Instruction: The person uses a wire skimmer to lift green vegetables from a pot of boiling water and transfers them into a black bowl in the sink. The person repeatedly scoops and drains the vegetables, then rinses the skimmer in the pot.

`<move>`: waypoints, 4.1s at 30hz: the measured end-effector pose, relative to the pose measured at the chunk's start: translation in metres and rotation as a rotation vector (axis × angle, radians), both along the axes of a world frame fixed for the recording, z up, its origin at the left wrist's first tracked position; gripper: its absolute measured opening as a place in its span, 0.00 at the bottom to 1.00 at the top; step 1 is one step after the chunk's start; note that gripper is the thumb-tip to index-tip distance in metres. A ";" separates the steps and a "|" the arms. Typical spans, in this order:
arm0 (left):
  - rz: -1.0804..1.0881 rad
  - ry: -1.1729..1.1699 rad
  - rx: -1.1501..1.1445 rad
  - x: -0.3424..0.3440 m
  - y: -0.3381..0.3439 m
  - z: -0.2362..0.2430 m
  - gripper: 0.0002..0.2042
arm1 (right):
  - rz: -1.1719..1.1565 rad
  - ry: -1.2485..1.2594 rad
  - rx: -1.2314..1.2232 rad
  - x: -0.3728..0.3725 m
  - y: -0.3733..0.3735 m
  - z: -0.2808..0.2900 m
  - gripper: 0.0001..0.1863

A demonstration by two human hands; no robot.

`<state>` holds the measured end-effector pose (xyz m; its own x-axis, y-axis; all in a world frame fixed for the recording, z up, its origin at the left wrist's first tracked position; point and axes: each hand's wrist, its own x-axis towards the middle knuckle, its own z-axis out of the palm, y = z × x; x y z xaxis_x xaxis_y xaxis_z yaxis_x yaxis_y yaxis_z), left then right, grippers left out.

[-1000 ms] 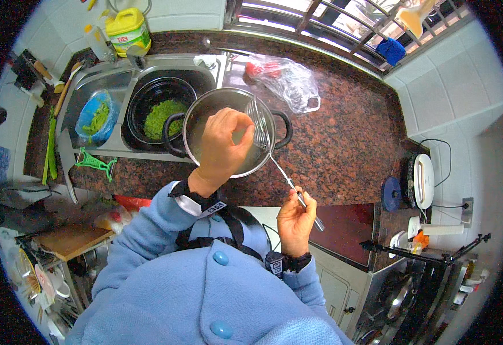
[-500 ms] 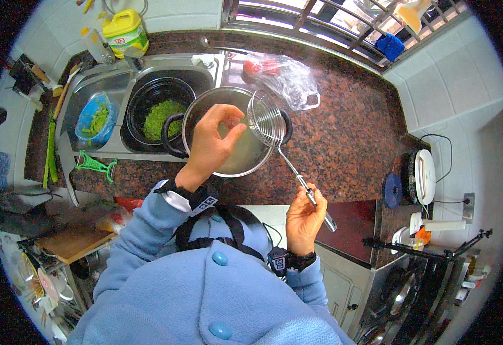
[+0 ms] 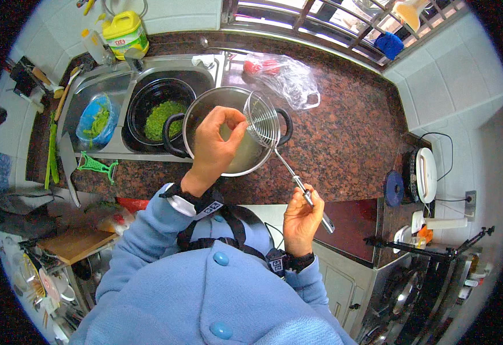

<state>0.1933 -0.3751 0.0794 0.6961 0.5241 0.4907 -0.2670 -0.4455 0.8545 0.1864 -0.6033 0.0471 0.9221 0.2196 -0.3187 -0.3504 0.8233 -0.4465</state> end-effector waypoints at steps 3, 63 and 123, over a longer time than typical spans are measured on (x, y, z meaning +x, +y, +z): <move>0.000 0.000 0.023 0.001 -0.002 -0.002 0.04 | -0.006 -0.004 -0.008 -0.001 0.001 0.000 0.11; -0.060 0.280 0.053 0.006 0.021 -0.029 0.03 | -0.135 -0.812 -0.614 -0.014 0.016 0.023 0.15; 0.109 -0.089 -0.037 0.007 -0.019 0.012 0.07 | 0.160 0.699 0.911 -0.001 0.028 -0.001 0.09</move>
